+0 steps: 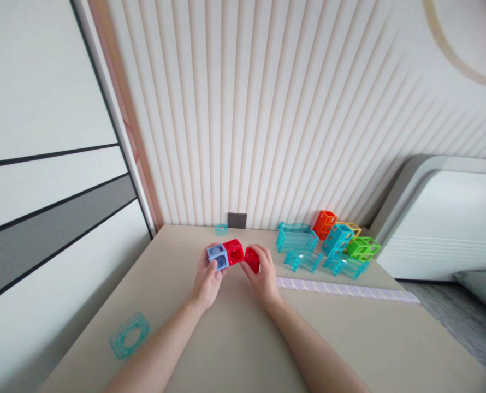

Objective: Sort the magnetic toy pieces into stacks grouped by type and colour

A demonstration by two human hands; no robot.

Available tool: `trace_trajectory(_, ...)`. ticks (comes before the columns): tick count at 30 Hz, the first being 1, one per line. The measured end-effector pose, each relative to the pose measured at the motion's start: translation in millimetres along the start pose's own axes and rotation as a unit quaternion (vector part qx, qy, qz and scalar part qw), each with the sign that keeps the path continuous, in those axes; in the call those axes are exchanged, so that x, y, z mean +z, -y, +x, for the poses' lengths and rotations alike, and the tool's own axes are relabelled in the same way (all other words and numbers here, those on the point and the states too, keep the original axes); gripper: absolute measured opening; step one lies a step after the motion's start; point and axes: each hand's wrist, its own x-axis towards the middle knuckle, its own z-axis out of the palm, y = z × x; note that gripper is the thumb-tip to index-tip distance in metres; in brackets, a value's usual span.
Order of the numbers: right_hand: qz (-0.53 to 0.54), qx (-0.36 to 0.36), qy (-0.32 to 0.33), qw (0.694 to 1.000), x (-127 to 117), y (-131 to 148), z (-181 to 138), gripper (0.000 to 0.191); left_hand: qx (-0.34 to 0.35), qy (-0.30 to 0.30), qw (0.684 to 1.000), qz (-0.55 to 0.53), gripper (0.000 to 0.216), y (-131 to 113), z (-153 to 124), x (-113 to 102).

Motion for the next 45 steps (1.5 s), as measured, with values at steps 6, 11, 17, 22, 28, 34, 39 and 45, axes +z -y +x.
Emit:
trace_trajectory(6,-0.041,-0.021,0.021,0.999,0.5,-5.0,-3.5,0.043,0.087,-0.039,0.971,0.217,0.05,3.8,2.7,-2.8)
trace_trajectory(11,-0.088,-0.047,0.068,0.993,-3.0,-7.7,-1.3,0.055,0.107,0.032,0.957,0.269,0.05,-4.6,0.0,-3.1)
trace_trajectory(17,-0.157,-0.089,0.115,0.977,-12.3,-6.3,4.4,0.047,0.058,0.049,0.972,0.221,0.053,-4.3,-2.2,-2.2)
trace_trajectory(22,-0.152,-0.099,0.124,0.976,-11.4,-1.9,3.9,0.046,0.014,0.023,0.995,0.095,0.045,-3.5,3.2,-3.4)
trace_trajectory(28,-0.08,-0.054,0.089,0.991,-7.2,-7.0,-0.1,0.045,-0.029,0.014,0.999,-0.005,0.041,-5.1,10.9,-5.2)
trace_trajectory(34,-0.048,0.016,0.045,0.998,-3.4,-14.5,-1.9,0.042,0.094,-0.132,0.93,0.33,0.033,-5.2,23.0,-19.1)
trace_trajectory(39,-0.001,0.098,-0.003,0.995,2.9,-21.0,-1.8,0.047,0.147,-0.124,0.85,0.49,0.03,-10.7,27.9,-29.1)
trace_trajectory(45,0.024,0.107,-0.005,0.994,4.5,-22.0,-1.8,0.048,0.171,-0.103,0.752,0.629,0.024,-5.0,32.4,-40.1)
